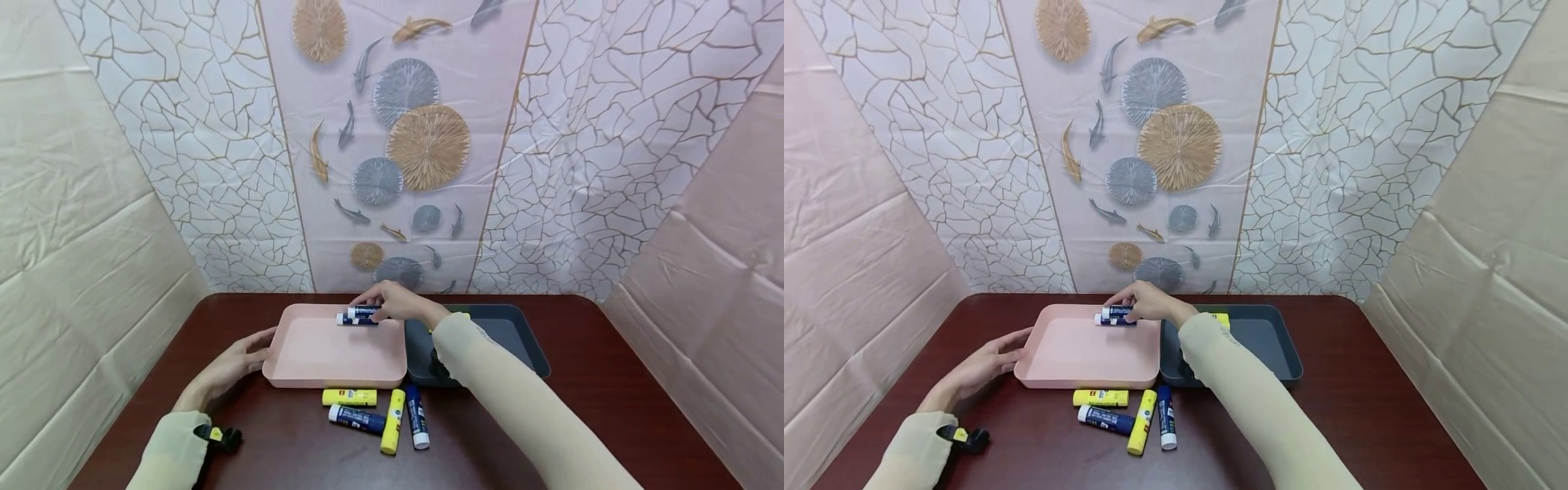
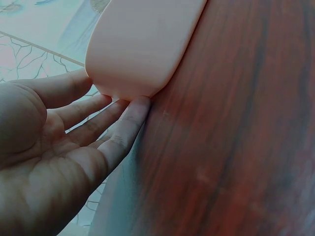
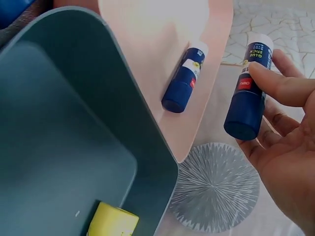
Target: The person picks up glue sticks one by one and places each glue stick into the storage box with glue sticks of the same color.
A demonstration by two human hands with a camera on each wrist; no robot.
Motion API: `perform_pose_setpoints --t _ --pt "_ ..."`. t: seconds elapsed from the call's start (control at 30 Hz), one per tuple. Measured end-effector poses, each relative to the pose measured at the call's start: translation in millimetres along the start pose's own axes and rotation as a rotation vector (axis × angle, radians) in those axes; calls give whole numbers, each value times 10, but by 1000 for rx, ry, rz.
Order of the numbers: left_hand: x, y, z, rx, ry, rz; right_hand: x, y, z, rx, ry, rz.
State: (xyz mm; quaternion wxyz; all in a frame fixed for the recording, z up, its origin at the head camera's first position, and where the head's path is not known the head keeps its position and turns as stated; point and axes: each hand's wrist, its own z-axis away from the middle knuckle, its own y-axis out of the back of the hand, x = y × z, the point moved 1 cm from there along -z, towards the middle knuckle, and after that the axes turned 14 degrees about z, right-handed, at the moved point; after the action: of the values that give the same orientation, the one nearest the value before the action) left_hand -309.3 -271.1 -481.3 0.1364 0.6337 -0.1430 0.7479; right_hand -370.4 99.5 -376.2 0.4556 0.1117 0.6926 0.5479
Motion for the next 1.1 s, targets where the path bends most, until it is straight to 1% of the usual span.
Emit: perform_pose_setpoints --t 0.33,0.43,0.53,0.67,0.9,1.1 --pt "-17 -6 16 11 7 13 -11 -164 -183 5 -60 -19" --pt "-18 -12 10 -9 -4 18 -32 -211 -213 7 -76 -8" --pt "-14 -10 9 -43 -26 24 -63 -255 -241 6 -81 -5" --pt "-12 2 22 -60 -49 39 -77 -320 -283 5 -75 14" --pt "-12 2 26 -50 -46 31 -73 -419 -320 5 -88 82" --pt "-9 -3 20 -47 -48 31 -67 -492 -333 -41 -109 180"
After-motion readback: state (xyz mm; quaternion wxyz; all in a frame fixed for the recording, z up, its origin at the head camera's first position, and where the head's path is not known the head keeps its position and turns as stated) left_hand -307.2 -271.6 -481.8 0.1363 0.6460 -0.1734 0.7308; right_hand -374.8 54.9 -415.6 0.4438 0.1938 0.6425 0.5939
